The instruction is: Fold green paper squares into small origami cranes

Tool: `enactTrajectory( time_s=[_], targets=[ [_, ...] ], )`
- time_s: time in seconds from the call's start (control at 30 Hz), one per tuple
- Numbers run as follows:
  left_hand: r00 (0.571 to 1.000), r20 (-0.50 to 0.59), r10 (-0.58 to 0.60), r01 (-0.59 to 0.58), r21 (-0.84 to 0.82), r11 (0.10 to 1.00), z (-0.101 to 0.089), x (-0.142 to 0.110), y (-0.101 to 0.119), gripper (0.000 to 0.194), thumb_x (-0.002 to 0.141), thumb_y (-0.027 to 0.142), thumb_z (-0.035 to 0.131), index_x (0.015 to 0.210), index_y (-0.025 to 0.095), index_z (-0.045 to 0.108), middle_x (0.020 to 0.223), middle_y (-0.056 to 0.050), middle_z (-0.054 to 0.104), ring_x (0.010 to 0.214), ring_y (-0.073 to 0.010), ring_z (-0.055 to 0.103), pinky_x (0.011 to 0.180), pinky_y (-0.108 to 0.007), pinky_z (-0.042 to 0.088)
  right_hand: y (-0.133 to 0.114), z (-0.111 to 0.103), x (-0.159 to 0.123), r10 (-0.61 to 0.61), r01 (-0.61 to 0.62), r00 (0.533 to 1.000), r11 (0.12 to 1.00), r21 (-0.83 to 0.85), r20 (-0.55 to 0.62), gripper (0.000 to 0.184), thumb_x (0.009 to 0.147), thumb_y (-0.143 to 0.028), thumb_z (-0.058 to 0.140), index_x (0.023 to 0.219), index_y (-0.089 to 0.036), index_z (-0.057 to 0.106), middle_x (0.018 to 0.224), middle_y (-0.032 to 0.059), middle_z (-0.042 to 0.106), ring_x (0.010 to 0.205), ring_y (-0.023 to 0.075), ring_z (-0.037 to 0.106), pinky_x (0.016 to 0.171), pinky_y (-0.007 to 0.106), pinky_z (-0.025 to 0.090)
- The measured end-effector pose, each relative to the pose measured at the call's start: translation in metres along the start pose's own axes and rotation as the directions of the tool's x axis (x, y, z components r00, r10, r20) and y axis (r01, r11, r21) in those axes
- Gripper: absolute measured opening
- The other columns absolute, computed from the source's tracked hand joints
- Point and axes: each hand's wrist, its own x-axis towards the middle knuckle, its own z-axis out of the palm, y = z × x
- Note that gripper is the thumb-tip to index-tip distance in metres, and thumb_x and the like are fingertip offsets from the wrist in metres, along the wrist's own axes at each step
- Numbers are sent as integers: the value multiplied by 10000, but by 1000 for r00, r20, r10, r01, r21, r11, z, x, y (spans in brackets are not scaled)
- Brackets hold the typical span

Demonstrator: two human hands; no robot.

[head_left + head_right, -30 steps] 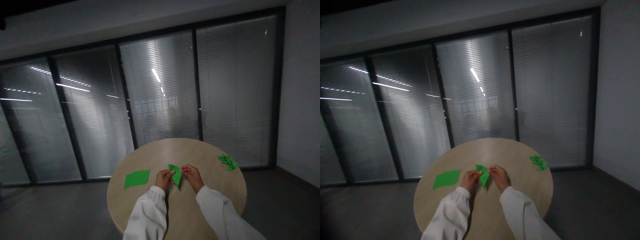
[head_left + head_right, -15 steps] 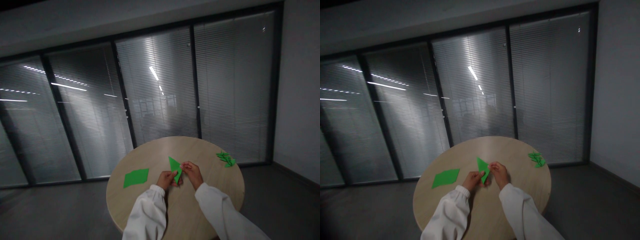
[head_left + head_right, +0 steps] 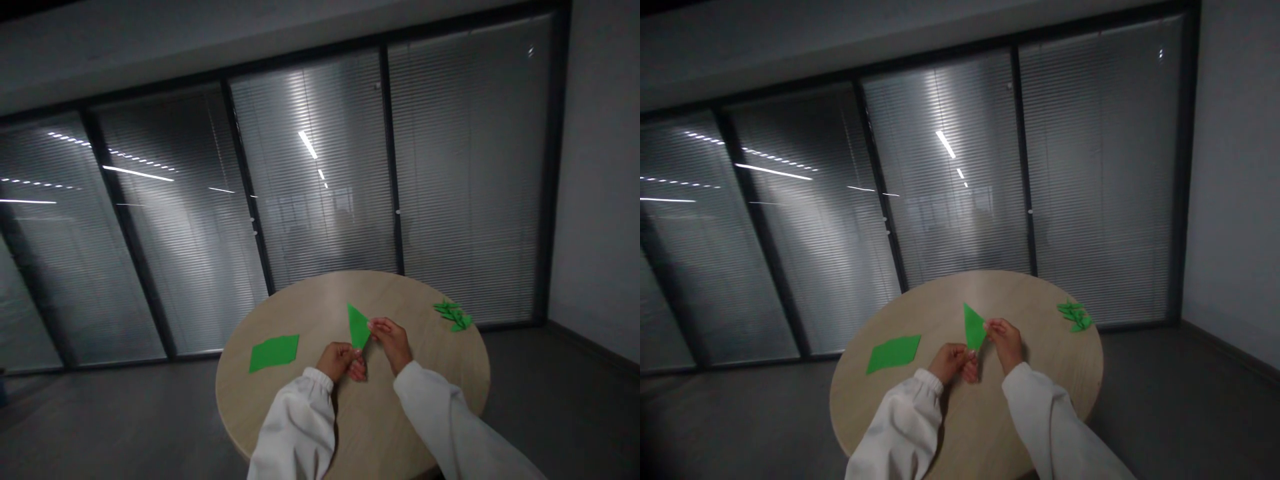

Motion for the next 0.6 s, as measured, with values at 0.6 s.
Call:
enactTrajectory(
  time_s=[0.6],
  targets=[
    [866,-421,270,-227,152,962,-15,-1,11,370,581,484,670,546,121,610,425,39,473,439,-81,409,450,-203,309,14,7,-8,103,-98,945,995,-32,310,393,592,-393,727,893,-191,575,626,-36,603,588,136,574,555,247,440]
  ],
)
